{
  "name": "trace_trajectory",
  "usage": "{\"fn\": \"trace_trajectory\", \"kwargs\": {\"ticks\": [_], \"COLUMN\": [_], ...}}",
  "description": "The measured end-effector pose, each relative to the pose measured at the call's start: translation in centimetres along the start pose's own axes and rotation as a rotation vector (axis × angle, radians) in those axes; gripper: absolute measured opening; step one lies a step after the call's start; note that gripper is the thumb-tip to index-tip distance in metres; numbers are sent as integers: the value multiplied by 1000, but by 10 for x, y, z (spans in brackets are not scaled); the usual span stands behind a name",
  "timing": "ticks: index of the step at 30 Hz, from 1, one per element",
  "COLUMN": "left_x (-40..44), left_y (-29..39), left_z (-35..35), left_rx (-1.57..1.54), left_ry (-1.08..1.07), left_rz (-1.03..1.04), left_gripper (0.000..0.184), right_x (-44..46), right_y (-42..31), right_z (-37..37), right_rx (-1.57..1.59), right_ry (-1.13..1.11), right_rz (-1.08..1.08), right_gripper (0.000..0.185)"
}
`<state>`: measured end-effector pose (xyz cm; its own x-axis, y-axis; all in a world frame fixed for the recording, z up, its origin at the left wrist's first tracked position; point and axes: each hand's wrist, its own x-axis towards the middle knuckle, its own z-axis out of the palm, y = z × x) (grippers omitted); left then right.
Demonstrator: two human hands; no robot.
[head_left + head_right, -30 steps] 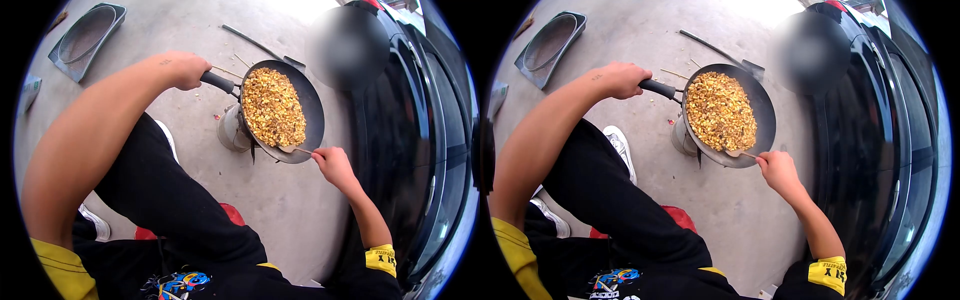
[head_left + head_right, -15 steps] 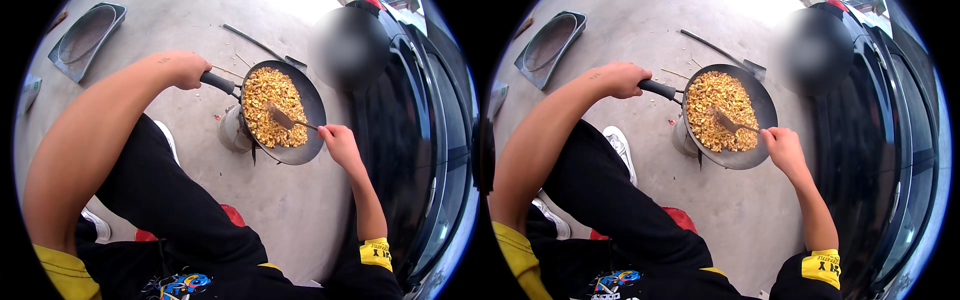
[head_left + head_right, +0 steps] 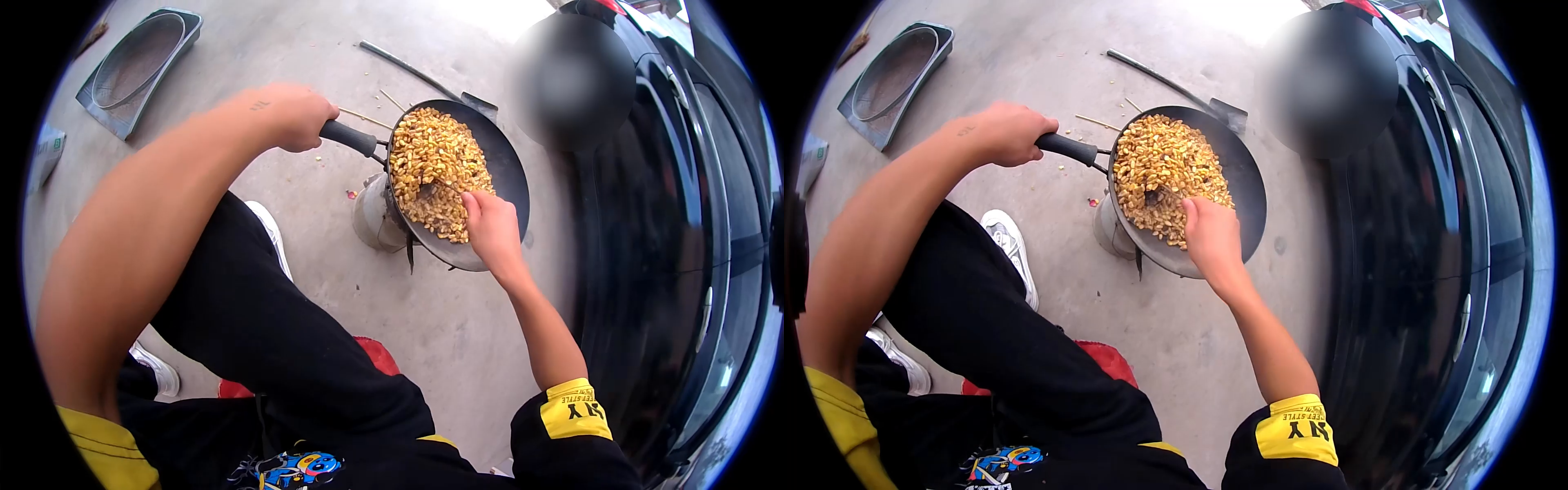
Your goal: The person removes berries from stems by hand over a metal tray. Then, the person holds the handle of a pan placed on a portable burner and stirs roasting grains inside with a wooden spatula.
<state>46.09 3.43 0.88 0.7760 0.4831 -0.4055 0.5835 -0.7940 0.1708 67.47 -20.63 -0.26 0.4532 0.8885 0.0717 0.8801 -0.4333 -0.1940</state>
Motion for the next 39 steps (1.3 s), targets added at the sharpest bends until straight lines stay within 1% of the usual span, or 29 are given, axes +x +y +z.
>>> {"fn": "trace_trajectory", "kwargs": {"ticks": [2, 4, 5, 7, 8, 11, 12, 15, 16, 18, 22, 23, 25, 26, 28, 29, 30, 32, 33, 34, 36, 37, 39], "left_x": [-1, -2, -1, 0, 0, -1, -1, 1, 2, 4, 1, 0, -2, -2, -2, -2, -3, -4, -6, -6, -5, -5, -4], "left_y": [0, -2, -2, -2, -3, -4, -3, -3, -3, -2, -1, 0, 0, 0, 0, 1, 1, 2, 2, 2, 2, 1, 2], "left_z": [0, -2, -2, 0, 0, 0, -1, -3, -3, -3, -2, -3, -3, -3, -3, -3, -3, -4, -4, -5, -4, -4, -3], "left_rx": [-16, -21, -20, -26, -35, -41, -38, -12, -5, 7, -3, -9, -16, -31, -47, -51, -53, -40, -27, -25, 4, 4, -21], "left_ry": [-26, -17, -18, -20, -16, -17, -22, -37, -35, -44, -22, -14, -12, -17, -24, -23, -22, -18, -12, -7, -1, 1, -14], "left_rz": [-14, -7, -7, -4, 3, 6, 4, 6, 11, 14, -20, -15, -14, -16, -13, -22, -31, -12, -2, 0, 7, 2, -21], "left_gripper": [23, 24, 25, 25, 25, 25, 25, 25, 25, 25, 25, 25, 25, 24, 25, 25, 24, 24, 25, 25, 26, 26, 26], "right_x": [18, 33, 37, 41, 39, 18, 13, 11, 16, 31, 65, 68, 71, 70, 61, 55, 48, 38, 35, 34, 34, 37, 49], "right_y": [5, 17, 27, 50, 61, 79, 79, 72, 66, 49, 35, 32, 29, 31, 40, 52, 56, 61, 63, 57, 42, 38, 35], "right_z": [-11, -30, -38, -48, -51, -61, -68, -89, -93, -92, -58, -52, -39, -34, -23, -17, -17, -22, -29, -40, -66, -73, -73], "right_rx": [175, 241, 237, 562, 558, 661, 661, 480, 485, 485, 668, 671, 829, 830, 772, 750, 750, 395, 294, 295, 154, 151, 320], "right_ry": [-32, -151, -150, -321, -321, -399, -396, -400, -394, -355, -348, -351, -438, -442, -541, -559, -557, -519, -505, -499, -480, -440, -456], "right_rz": [158, 285, 280, 554, 553, 738, 738, 690, 694, 588, 500, 494, 573, 573, 663, 626, 636, 574, 568, 568, 571, 549, 528], "right_gripper": [30, 32, 32, 32, 32, 34, 34, 34, 34, 37, 35, 35, 33, 33, 33, 32, 32, 34, 36, 36, 38, 38, 37]}}
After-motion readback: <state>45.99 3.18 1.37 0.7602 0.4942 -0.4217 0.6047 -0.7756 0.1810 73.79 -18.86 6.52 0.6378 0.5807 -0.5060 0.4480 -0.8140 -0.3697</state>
